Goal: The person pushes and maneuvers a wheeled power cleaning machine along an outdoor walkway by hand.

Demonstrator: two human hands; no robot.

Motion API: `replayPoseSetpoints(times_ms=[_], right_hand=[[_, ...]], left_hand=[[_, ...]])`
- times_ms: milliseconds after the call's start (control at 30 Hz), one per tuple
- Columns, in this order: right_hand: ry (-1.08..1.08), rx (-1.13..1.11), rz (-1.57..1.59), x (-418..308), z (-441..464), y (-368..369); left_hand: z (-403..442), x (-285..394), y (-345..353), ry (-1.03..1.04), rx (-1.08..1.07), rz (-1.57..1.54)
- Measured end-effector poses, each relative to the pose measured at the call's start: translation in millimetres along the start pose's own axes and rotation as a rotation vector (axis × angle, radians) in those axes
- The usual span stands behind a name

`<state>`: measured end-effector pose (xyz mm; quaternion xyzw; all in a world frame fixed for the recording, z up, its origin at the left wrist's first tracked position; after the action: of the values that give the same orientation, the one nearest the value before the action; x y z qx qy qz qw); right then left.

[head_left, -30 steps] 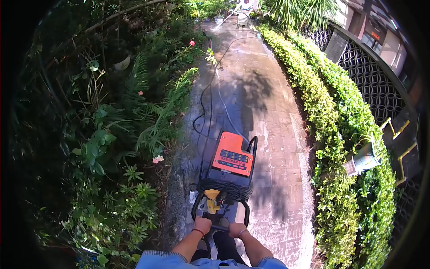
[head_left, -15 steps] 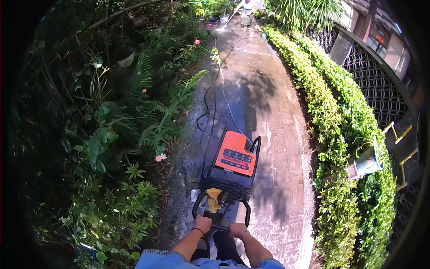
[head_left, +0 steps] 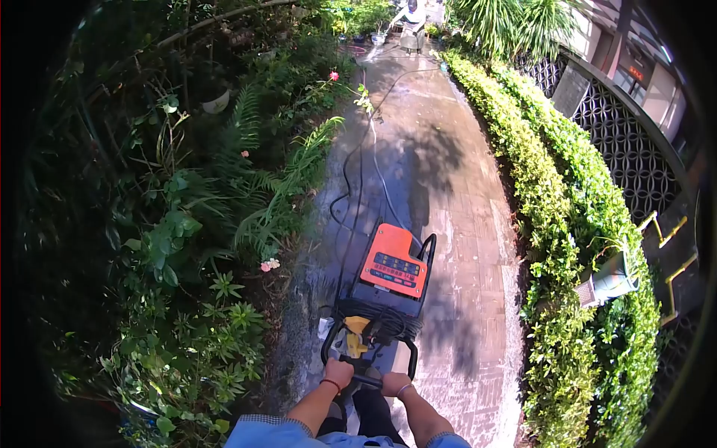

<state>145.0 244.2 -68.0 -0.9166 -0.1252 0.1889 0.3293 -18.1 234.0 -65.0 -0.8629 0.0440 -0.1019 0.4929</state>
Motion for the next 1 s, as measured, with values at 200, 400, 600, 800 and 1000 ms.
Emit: replayPoseSetpoints(times_ms=[200, 400, 600, 800, 1000], right_hand=[[0.007, -0.015, 0.005, 1, 2, 5], [-0.005, -0.017, 0.008, 0, 1, 7], [-0.020, -0.014, -0.006, 2, 3, 7], [-0.016, -0.005, -0.017, 2, 2, 1], [-0.015, 0.002, -0.009, 3, 2, 0]], left_hand=[[2, -1, 10, -0.001, -0.029, 0.003], [0, -1, 10, 0.003, -0.046, 0.003], [-1, 0, 4, -0.001, -0.029, 0.005], [4, -1, 7, -0.005, -0.014, 0.005], [2, 1, -2, -0.005, -0.018, 0.008]])
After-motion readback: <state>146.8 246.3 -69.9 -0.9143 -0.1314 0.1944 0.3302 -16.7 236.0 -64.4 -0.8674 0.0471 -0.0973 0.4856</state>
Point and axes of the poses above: each hand's wrist, its own z-axis towards the middle knuckle, its own y-axis out of the palm, x = y × z, the point moved 4 cm from there along z, towards the middle knuckle
